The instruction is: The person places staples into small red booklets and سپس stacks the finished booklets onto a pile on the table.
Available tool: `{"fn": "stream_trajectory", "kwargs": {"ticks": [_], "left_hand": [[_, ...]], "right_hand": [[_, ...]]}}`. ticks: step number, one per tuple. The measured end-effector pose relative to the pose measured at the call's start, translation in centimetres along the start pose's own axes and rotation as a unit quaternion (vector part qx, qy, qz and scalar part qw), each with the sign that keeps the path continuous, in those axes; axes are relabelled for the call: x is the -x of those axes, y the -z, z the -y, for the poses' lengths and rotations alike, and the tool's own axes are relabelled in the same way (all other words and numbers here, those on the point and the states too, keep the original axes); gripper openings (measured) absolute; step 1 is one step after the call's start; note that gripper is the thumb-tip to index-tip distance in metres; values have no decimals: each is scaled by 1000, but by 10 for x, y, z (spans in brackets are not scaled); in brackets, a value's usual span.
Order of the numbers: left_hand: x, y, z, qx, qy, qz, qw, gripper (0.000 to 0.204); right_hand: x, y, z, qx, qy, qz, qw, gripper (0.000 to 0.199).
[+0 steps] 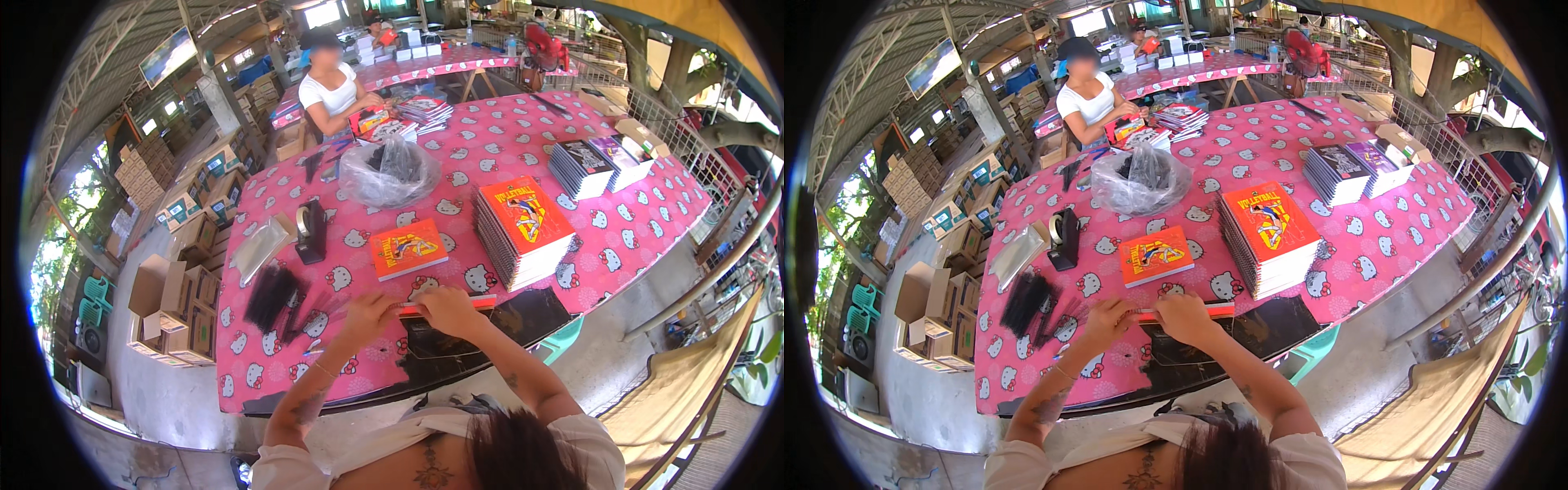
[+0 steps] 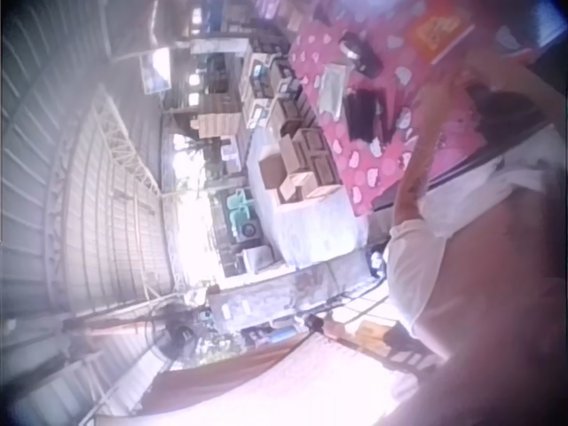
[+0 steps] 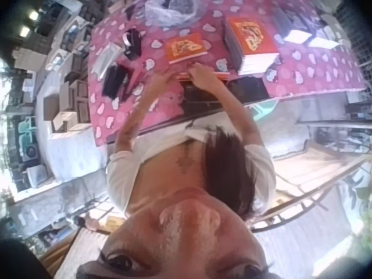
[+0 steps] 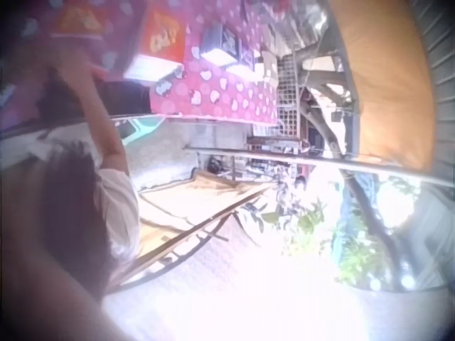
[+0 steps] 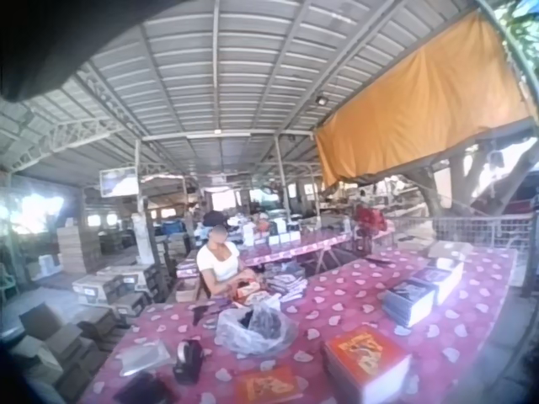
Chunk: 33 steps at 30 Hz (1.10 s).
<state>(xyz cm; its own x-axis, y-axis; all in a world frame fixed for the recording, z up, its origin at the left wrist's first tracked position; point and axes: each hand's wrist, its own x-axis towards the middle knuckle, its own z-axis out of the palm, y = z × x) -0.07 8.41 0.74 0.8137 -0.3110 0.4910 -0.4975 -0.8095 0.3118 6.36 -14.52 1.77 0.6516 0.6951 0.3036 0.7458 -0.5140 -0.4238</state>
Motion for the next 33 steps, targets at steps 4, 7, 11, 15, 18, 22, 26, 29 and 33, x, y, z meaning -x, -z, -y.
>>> {"fn": "stream_trajectory", "kwargs": {"ticks": [4, 7, 11, 15, 18, 22, 26, 29, 33], "left_hand": [[-9, 1, -25, 51, 64, -10, 997, 21], [-9, -1, -8, 4, -19, -14, 1000, 21], [-14, -5, -14, 48, 39, -12, 998, 21], [-10, -25, -1, 26, 75, 80, 994, 31], [-13, -40, -37, -132, 107, 43, 985, 53], [26, -64, -71, -179, 142, 9, 973, 81], [16, -45, -44, -198, 131, -35, 971, 63], [-7, -28, -16, -90, 98, 35, 991, 39], [-17, -21, -5, 29, 83, 28, 996, 24]], "right_hand": [[16, -14, -10, 9, 10, -60, 998, 19], [22, -10, -11, 18, 10, -72, 997, 25], [23, -2, -10, 4, -34, -34, 999, 30], [19, -5, -14, -5, -31, -48, 998, 32], [18, -9, -19, -14, -37, -68, 997, 26], [13, -4, -14, -15, -28, -97, 995, 17], [16, -7, -15, -14, -16, -116, 993, 15], [15, -6, -17, -4, -11, -108, 994, 17], [18, -7, -15, -7, -14, -112, 994, 21]]}}
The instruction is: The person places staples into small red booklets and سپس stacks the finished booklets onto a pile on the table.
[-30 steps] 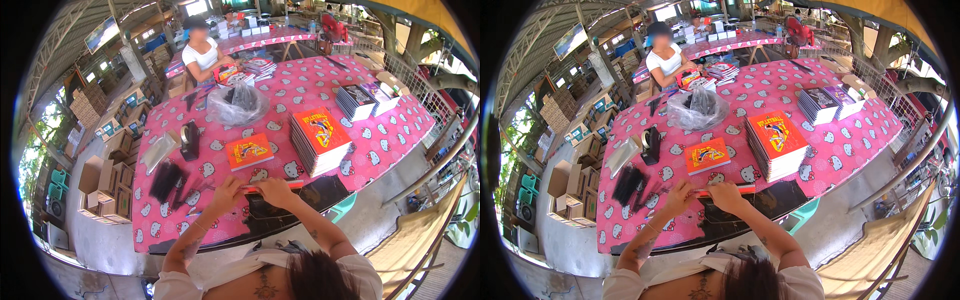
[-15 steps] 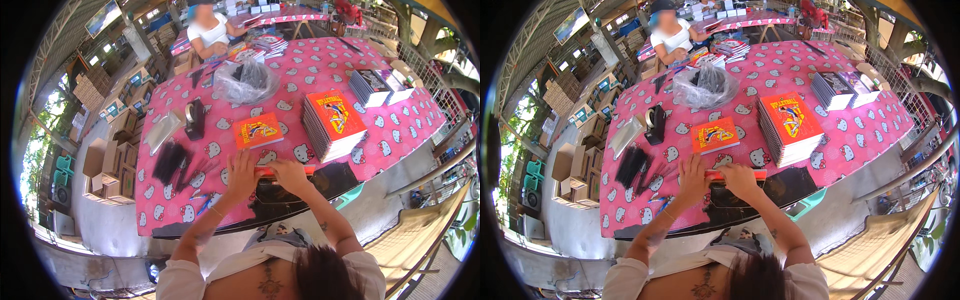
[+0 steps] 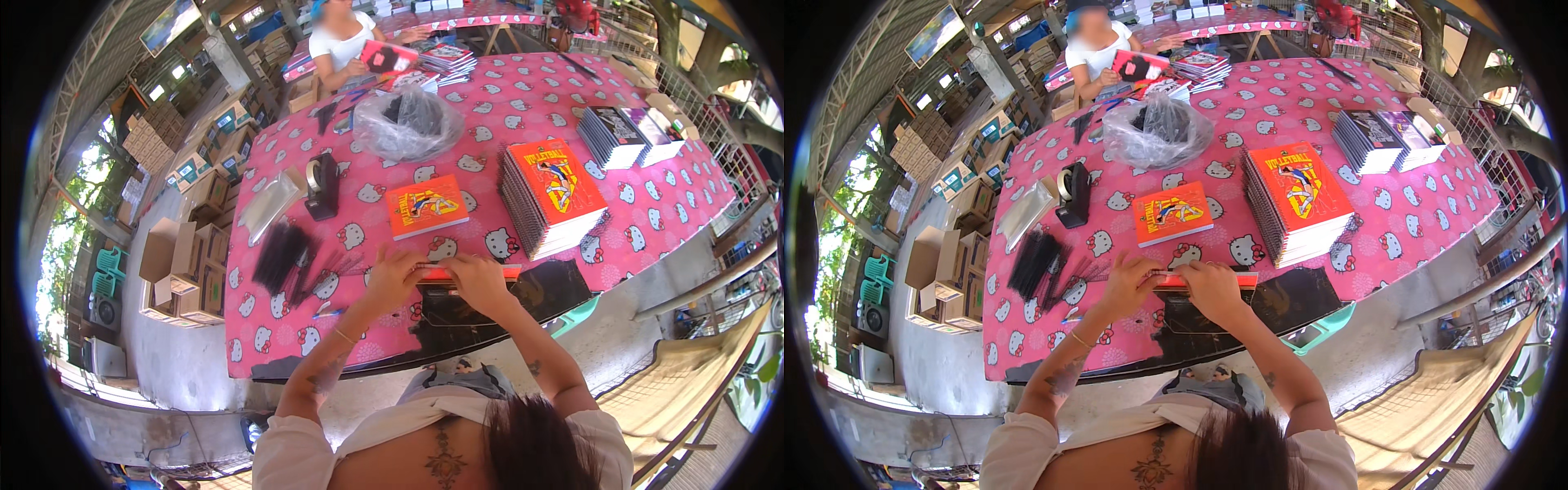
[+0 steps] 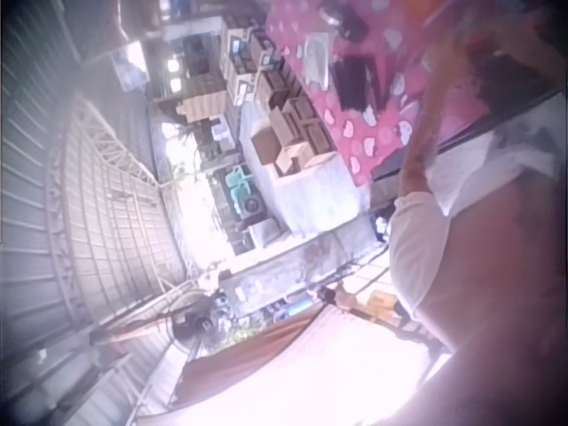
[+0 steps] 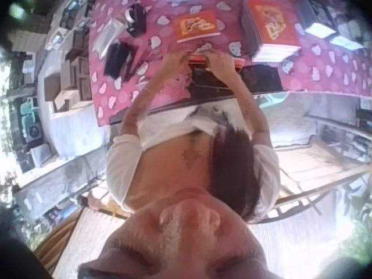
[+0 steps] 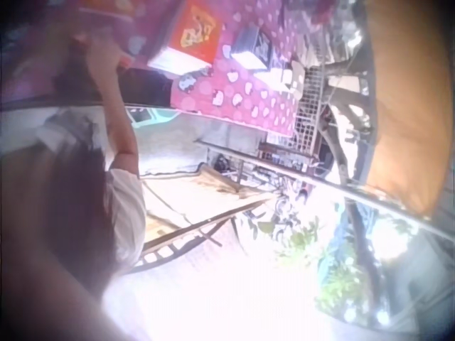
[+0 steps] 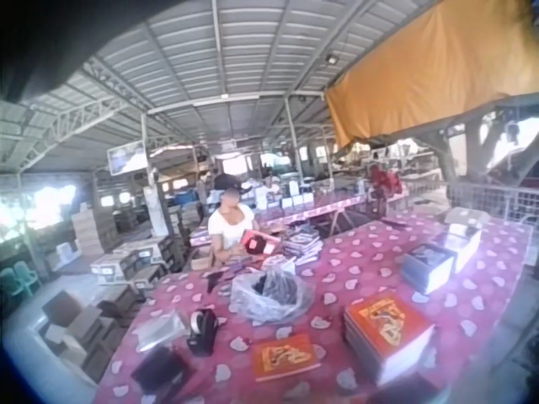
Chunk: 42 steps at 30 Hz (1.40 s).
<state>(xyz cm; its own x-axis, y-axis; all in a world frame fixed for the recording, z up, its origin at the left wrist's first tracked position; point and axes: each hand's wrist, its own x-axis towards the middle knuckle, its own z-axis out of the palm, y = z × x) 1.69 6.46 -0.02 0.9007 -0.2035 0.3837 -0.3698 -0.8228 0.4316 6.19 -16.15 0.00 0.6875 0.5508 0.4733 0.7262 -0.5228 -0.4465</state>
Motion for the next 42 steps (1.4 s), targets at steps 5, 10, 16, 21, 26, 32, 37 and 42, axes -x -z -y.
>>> {"fn": "stream_trajectory", "kwargs": {"ticks": [5, 10, 16, 21, 26, 32, 37, 42], "left_hand": [[-15, 14, 4, 83, 47, 108, 990, 26], [-17, 12, 12, 116, 42, 114, 986, 28], [-4, 11, 7, 16, -15, 12, 1000, 26], [86, 11, -6, -38, 31, -187, 981, 40], [185, 22, 73, -233, 288, -81, 925, 50], [217, 14, 57, -302, 190, -20, 934, 58], [186, 23, 9, 200, 412, -216, 862, 50], [100, 38, -87, 662, 425, -31, 617, 49]], "right_hand": [[1, 2, 0, 5, -6, 15, 1000, 27], [0, 2, 0, 0, -5, 17, 1000, 30], [-2, 0, 4, -4, 2, 17, 1000, 18], [-3, 8, 14, 14, -30, 10, 999, 20], [-13, -12, 32, 5, 22, -62, 998, 24], [-12, -31, 26, -28, -14, -63, 998, 17], [-13, -30, 26, -26, -24, -65, 997, 16], [-9, -32, 26, -32, -10, -75, 997, 15]]}}
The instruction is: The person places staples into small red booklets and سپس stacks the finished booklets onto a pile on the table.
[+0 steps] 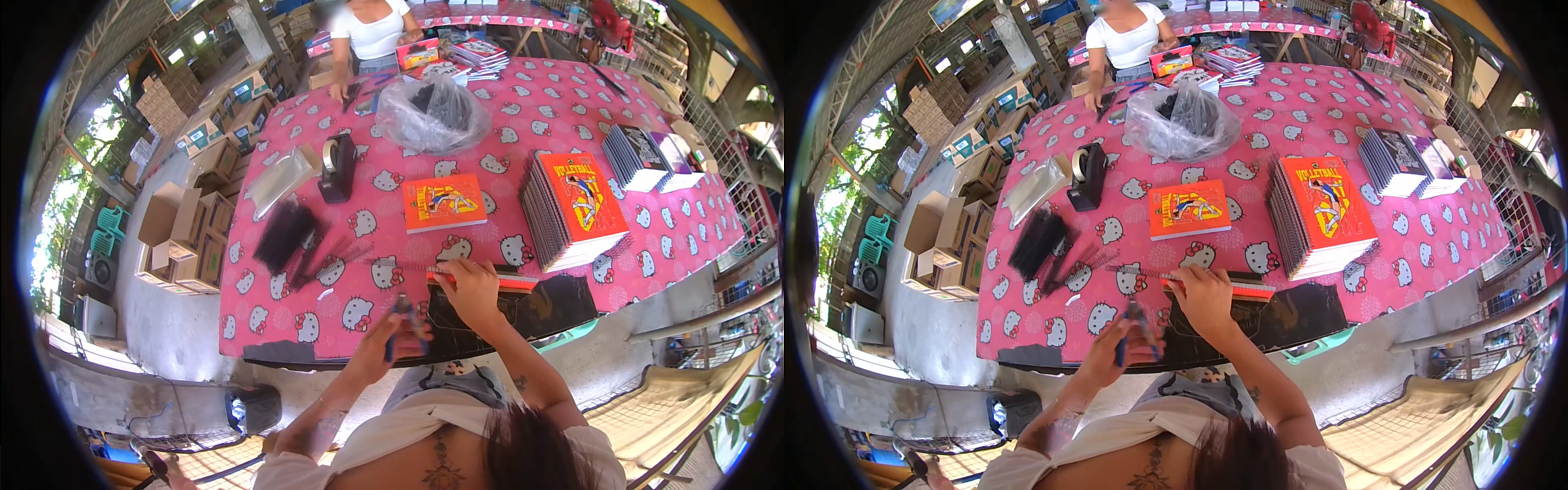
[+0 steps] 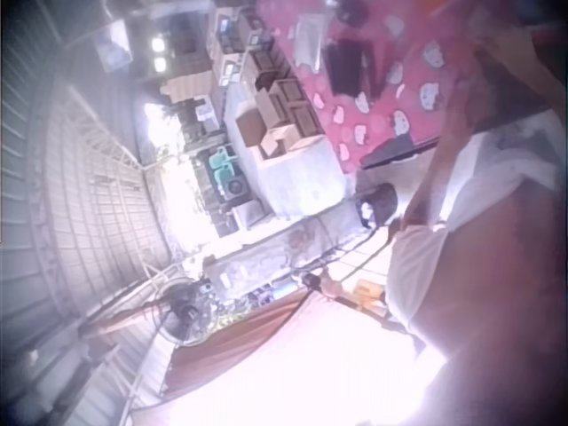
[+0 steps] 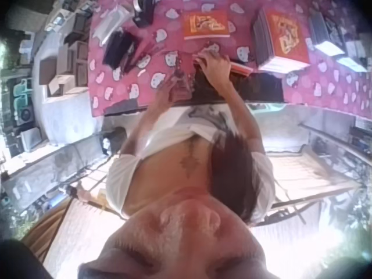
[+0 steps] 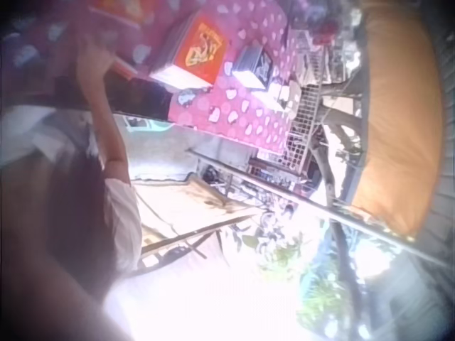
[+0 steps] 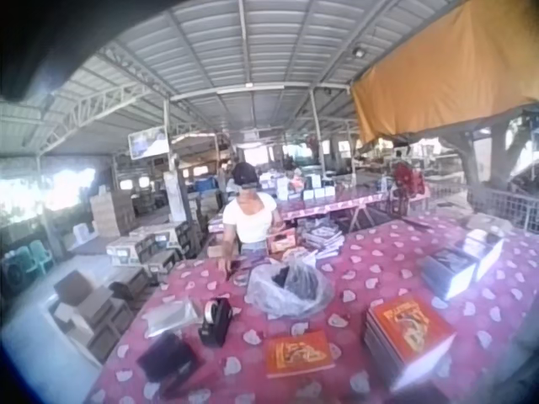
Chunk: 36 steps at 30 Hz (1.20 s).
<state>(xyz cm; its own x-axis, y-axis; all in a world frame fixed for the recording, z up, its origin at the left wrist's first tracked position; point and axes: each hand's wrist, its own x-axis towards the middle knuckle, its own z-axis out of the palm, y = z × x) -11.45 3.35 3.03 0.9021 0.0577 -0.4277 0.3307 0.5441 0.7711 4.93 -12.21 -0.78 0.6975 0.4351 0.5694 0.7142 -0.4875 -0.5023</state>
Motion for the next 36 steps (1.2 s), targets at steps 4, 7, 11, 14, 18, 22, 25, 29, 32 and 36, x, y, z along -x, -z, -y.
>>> {"fn": "stream_trajectory", "kwargs": {"ticks": [4, 7, 11, 14, 18, 22, 25, 29, 32, 36], "left_hand": [[-32, 5, -2, 75, 132, 146, 977, 49], [-51, -1, -10, 69, 169, 163, 970, 46], [-61, -9, -17, 63, 170, 137, 974, 45], [-60, -13, -18, 55, 168, 140, 974, 44], [-61, -12, -15, 67, 141, 138, 978, 42], [-59, -22, -16, 76, 136, 128, 979, 41], [-61, -18, -10, 98, 144, 99, 980, 38], [-67, -11, 2, 139, 126, 143, 972, 38], [-57, -6, -5, 73, 151, 129, 977, 36], [-40, 81, 8, -646, -122, 19, 753, 38]], "right_hand": [[1, 0, 2, 4, 12, -10, 1000, 16], [3, -2, 0, 10, 19, -18, 1000, 20], [6, -2, -1, 0, 41, -32, 999, 31], [5, -1, -2, 6, 44, -29, 999, 33], [6, 0, 0, 8, 49, -36, 998, 34], [6, 2, 1, 7, 57, -44, 997, 35], [5, 2, 2, 2, 57, -42, 997, 35], [7, 0, 0, 4, 49, -33, 998, 38], [5, 11, 1, -7, 8, 35, 999, 39], [1, 67, 5, -4, 43, 22, 999, 43]]}}
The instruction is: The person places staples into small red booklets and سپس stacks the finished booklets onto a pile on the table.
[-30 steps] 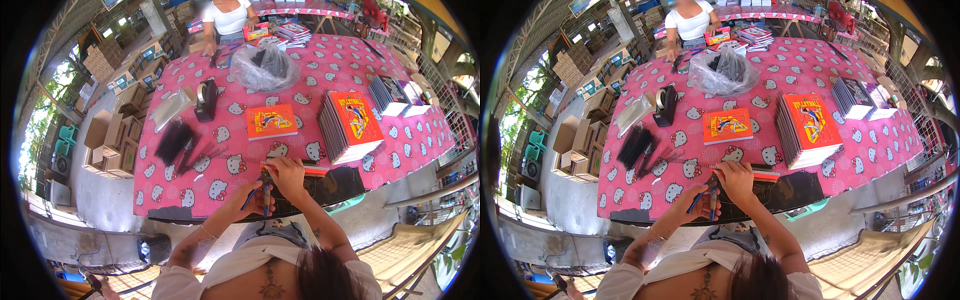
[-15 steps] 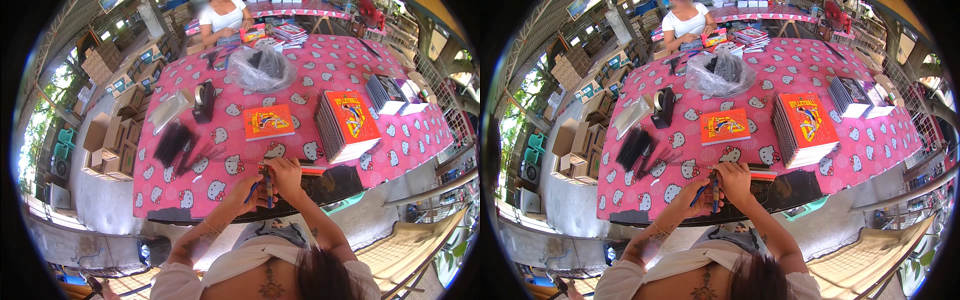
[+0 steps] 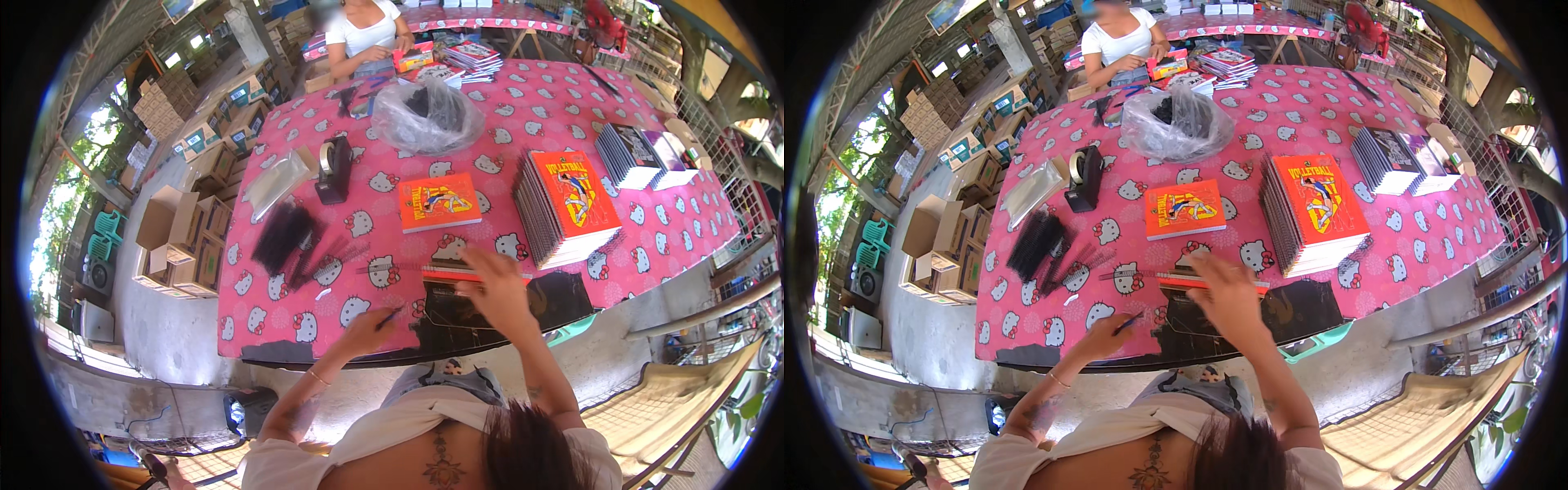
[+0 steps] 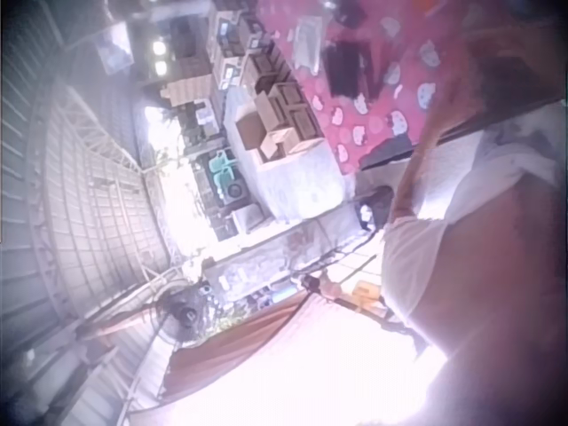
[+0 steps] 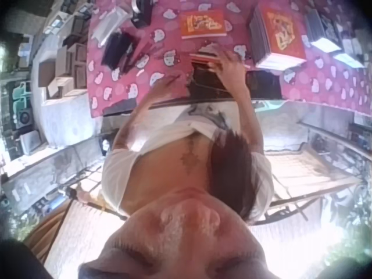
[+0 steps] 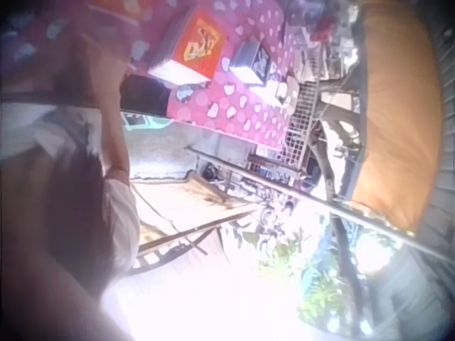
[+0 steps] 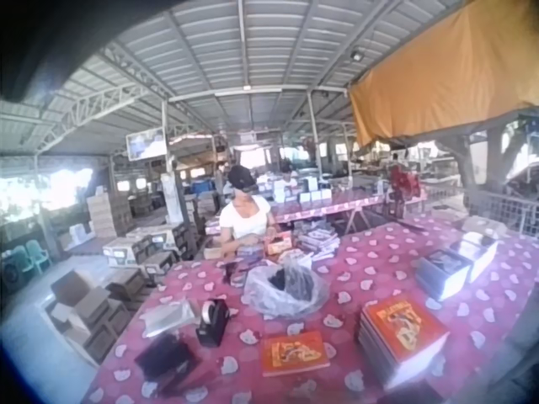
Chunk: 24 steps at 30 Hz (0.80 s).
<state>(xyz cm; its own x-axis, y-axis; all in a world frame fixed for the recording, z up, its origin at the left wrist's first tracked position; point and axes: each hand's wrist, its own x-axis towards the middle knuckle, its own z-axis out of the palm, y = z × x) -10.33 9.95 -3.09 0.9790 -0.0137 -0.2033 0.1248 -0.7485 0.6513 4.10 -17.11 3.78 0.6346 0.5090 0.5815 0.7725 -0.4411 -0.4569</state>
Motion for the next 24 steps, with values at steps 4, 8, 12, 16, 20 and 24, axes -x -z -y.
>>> {"fn": "stream_trajectory", "kwargs": {"ticks": [4, 8, 12, 16, 20, 24], "left_hand": [[-6, -13, 12, -296, -143, -263, 907, 35], [-75, 17, -90, -145, -261, -306, 904, 26], [-110, 29, -53, -113, -204, -77, 969, 30], [-98, -7, -81, -244, -205, -188, 929, 61], [-53, -69, -63, -295, -206, -192, 913, 84], [-95, -32, -78, -301, -161, -265, 902, 87]], "right_hand": [[1, 13, -8, 55, -27, 0, 998, 37], [9, -18, -30, 51, -42, 71, 995, 17], [-1, -25, -27, 43, -48, 57, 996, 8], [1, -27, -31, 26, -63, 57, 996, 6], [-2, -28, -28, 10, -51, 34, 998, 6], [5, -32, -31, 49, -70, 76, 993, 7]]}}
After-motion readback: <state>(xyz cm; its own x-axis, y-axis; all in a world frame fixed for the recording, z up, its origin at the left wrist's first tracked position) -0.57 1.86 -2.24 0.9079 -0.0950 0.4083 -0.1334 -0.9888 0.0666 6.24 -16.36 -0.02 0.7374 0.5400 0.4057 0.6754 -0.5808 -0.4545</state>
